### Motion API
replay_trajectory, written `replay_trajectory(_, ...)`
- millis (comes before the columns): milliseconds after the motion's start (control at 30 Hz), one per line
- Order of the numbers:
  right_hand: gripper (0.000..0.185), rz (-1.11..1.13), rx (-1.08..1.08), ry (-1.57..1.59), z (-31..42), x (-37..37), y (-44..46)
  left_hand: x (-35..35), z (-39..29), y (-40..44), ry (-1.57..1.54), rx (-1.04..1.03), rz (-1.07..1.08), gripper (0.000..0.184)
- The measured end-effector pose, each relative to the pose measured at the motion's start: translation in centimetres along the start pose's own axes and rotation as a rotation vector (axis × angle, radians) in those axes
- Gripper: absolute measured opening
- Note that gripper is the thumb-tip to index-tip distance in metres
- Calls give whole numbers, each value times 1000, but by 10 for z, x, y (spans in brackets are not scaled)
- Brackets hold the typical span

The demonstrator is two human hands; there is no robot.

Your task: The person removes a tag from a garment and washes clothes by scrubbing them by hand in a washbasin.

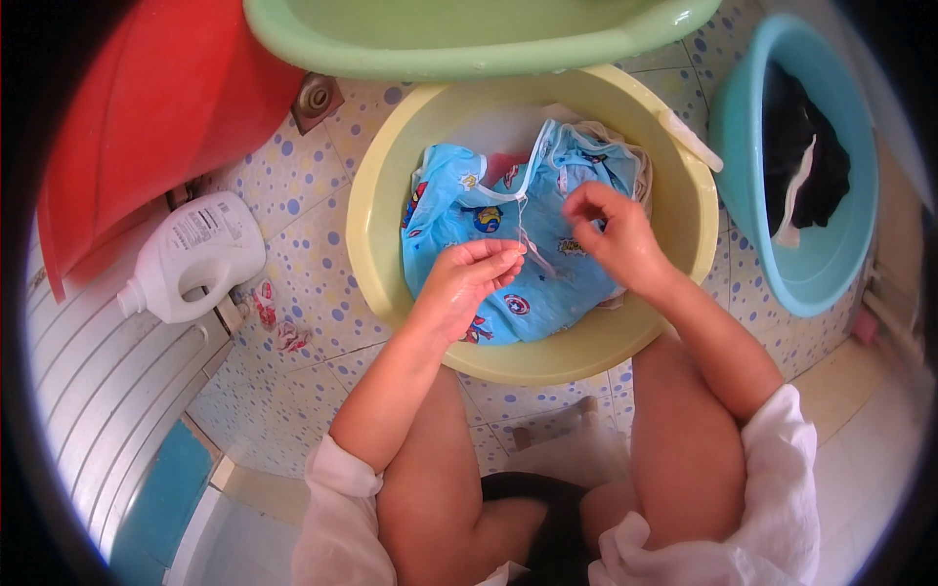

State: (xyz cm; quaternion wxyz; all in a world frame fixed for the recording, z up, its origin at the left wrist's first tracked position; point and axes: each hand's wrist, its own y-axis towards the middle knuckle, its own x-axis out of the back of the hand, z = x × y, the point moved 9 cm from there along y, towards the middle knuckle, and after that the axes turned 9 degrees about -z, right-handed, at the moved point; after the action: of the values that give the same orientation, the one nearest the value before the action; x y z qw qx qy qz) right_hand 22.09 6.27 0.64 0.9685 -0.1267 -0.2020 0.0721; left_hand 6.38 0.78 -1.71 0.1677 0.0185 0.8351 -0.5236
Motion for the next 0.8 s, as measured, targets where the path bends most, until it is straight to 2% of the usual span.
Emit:
replay_trajectory(33, 23, 4, 119, 149, 15, -4, -3, -2, -1, -1, -3, -2, 16, 21)
replay_trajectory(200, 35, 209, 195, 355, 42, -31, -12, -6, 0, -2, -70, 10, 36, 20)
replay_trajectory(267, 30, 230, 65, 120, 30, -29, -9, -6, 0, -2, -92, 10, 63, 20)
replay_trajectory(300, 30, 231, 66, 119, 25, -28, -8, -2, 0, 0, -78, -3, 48, 20)
replay_trajectory(367, 30, 23, 315, -330, 27, -13, -4, 1, 0, 2, -65, -17, 32, 20)
replay_trajectory(500, 30, 40, 350, -557, 20, -14, -2, 3, 4, 4, 22, -54, -56, 22)
replay_trajectory(567, 33, -224, 756, -520, 62, -6, -14, 4, 3, 5, 66, -86, -76, 22)
replay_trajectory(600, 33, -224, 756, -520, 65, -9, -17, 4, 1, 4, 71, -115, -71, 21)
replay_trajectory(667, 32, -83, 651, -171, 65, -17, -23, 4, -2, 3, 75, -146, -68, 21)
replay_trajectory(700, 32, -82, 652, -170, 67, -19, -26, 4, -4, 3, 64, -157, -74, 21)
replay_trajectory(767, 29, 183, 133, 108, 29, -39, -16, 5, -6, 3, 52, -167, -79, 21)
replay_trajectory(800, 29, 183, 134, 108, 27, -41, -16, 5, -7, 4, 61, -181, -71, 22)
